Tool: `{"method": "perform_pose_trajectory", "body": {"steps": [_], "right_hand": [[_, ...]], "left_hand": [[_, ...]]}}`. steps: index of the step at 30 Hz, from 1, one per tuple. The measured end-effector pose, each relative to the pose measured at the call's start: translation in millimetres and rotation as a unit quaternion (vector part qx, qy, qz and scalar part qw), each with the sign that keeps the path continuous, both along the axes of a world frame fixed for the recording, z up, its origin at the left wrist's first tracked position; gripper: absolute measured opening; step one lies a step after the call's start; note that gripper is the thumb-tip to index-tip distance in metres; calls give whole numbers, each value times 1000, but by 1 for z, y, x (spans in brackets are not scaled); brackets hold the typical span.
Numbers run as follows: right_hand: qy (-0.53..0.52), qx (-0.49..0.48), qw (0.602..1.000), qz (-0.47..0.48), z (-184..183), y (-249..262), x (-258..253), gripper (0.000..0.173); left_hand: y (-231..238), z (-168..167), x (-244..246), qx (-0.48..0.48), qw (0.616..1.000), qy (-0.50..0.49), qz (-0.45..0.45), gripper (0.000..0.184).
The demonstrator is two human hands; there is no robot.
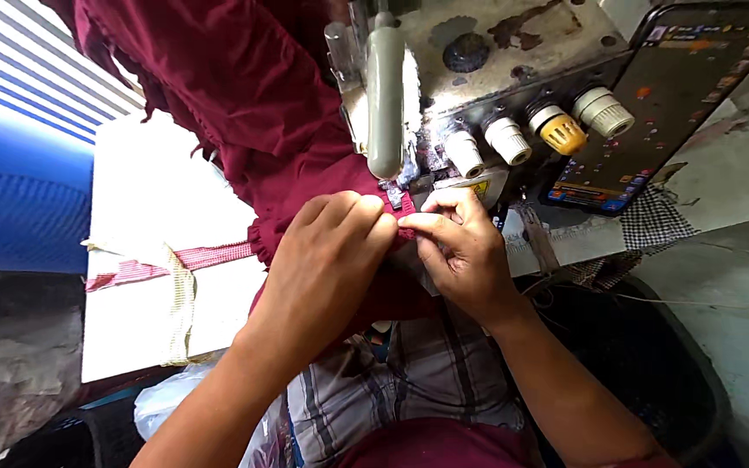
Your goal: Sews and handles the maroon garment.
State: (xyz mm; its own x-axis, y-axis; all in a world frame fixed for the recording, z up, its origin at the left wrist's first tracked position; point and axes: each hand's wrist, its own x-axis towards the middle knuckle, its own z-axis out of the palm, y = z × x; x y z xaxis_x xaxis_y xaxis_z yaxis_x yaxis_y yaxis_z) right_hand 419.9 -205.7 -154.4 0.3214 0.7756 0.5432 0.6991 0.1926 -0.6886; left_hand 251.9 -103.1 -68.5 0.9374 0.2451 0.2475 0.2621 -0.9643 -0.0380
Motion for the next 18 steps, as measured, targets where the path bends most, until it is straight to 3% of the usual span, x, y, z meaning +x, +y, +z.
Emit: {"method": "perform_pose_trajectory", "body": {"steps": [4,7,9,11,14,16,18], "right_hand": [[12,-11,1000,-11,-4,-3,-1,24],[21,-20,1000,-5,-4,-4,1,25],[33,-18,999,-8,-6,-10,1,27],[71,15,997,-33,-13,-20,-16,28],[129,-27,991,16,-20,-19,-88,32],[99,-108,982,118,-5,7,-131,42],[31,-114,979,163,7,42,-152,31]], "left_hand": [[-29,-14,0,11,999,-46,4,21],[-41,-24,-12,0,994,-94,61,35],[-36,-23,-31,-35,985,-120,120,41],[-15,-6,-54,-97,977,-125,142,30],[14,33,-57,-134,984,-75,87,24],[26,54,-32,-147,988,-45,13,25],[37,61,-6,-180,983,-7,-25,21]]}}
